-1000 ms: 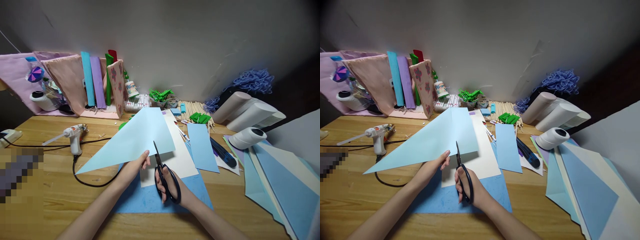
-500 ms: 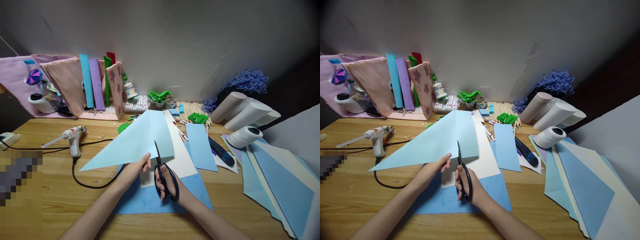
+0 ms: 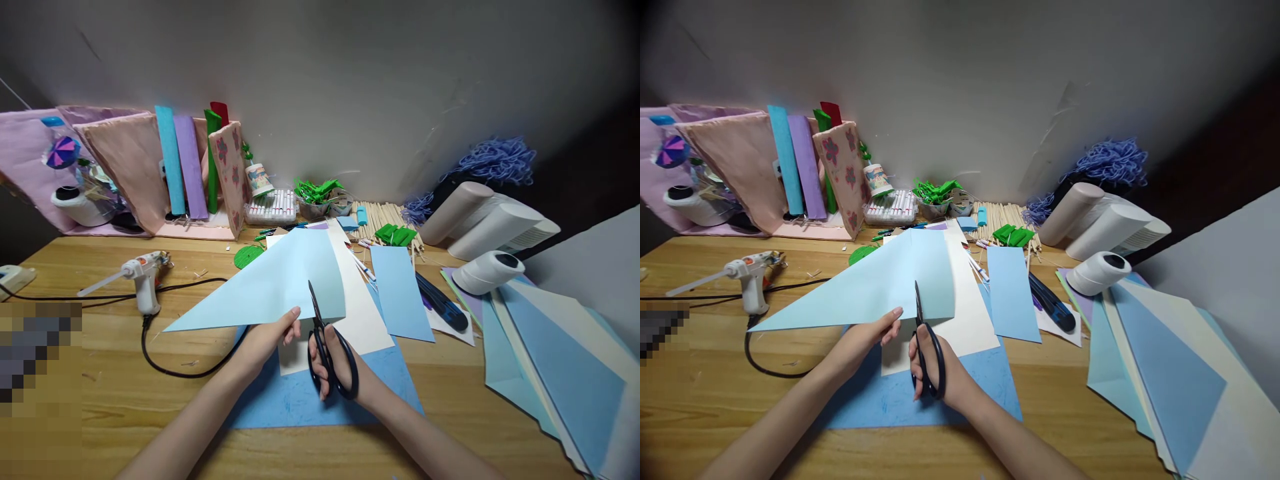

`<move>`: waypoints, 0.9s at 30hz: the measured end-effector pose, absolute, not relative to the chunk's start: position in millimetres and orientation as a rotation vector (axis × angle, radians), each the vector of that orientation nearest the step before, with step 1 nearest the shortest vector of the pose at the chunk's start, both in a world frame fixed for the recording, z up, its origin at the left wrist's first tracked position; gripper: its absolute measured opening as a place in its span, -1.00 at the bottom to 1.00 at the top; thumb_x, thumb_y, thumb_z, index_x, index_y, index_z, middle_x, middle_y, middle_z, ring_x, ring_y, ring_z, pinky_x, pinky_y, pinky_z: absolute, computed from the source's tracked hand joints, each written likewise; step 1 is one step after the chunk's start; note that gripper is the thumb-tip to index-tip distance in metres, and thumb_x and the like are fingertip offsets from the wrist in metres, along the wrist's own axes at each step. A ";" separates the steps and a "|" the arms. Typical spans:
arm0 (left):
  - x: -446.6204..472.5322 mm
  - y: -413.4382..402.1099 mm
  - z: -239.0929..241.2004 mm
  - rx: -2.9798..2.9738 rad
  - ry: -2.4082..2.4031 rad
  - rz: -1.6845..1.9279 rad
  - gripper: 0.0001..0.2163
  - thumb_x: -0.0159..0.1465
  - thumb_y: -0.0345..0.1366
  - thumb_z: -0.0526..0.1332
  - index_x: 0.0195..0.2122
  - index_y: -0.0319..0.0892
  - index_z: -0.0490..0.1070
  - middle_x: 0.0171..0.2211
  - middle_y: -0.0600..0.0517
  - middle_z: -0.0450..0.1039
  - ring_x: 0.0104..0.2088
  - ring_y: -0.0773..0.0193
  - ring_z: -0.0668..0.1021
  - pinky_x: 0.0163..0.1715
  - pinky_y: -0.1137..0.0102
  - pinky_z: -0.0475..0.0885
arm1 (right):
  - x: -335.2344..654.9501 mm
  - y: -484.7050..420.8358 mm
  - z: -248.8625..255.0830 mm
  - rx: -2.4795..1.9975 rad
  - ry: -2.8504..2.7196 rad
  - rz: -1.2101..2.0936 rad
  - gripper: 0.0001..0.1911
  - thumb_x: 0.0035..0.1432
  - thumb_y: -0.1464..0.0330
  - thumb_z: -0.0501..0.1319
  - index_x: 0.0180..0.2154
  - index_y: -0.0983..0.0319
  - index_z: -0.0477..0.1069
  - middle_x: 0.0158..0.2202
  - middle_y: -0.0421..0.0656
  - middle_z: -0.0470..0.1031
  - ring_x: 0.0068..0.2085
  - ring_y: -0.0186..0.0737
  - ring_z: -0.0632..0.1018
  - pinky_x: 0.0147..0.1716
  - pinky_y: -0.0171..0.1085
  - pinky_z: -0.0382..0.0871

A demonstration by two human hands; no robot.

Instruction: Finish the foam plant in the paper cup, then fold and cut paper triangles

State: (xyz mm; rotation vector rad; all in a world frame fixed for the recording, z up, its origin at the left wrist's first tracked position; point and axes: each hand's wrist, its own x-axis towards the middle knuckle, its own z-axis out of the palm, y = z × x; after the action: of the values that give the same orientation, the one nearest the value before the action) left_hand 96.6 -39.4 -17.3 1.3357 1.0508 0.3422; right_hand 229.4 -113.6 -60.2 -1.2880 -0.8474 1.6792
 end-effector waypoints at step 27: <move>103.7 -52.2 -26.1 1.136 0.850 0.341 -0.58 0.19 0.02 0.01 -0.69 -0.15 0.17 -0.63 0.09 0.23 -0.32 0.20 0.42 -0.18 0.33 0.23 | 231.1 -111.8 -65.3 -1.243 -0.845 1.543 -0.33 -0.01 -0.23 -0.19 -0.47 0.26 0.17 -0.74 -0.35 0.16 -0.78 -0.45 0.30 -0.76 -0.42 0.29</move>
State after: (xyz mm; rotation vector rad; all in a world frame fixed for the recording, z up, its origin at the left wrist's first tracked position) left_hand 103.7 -52.2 -26.1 1.1355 0.8499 0.3411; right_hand 231.1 -111.8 -65.3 -1.2431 -0.8447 1.5434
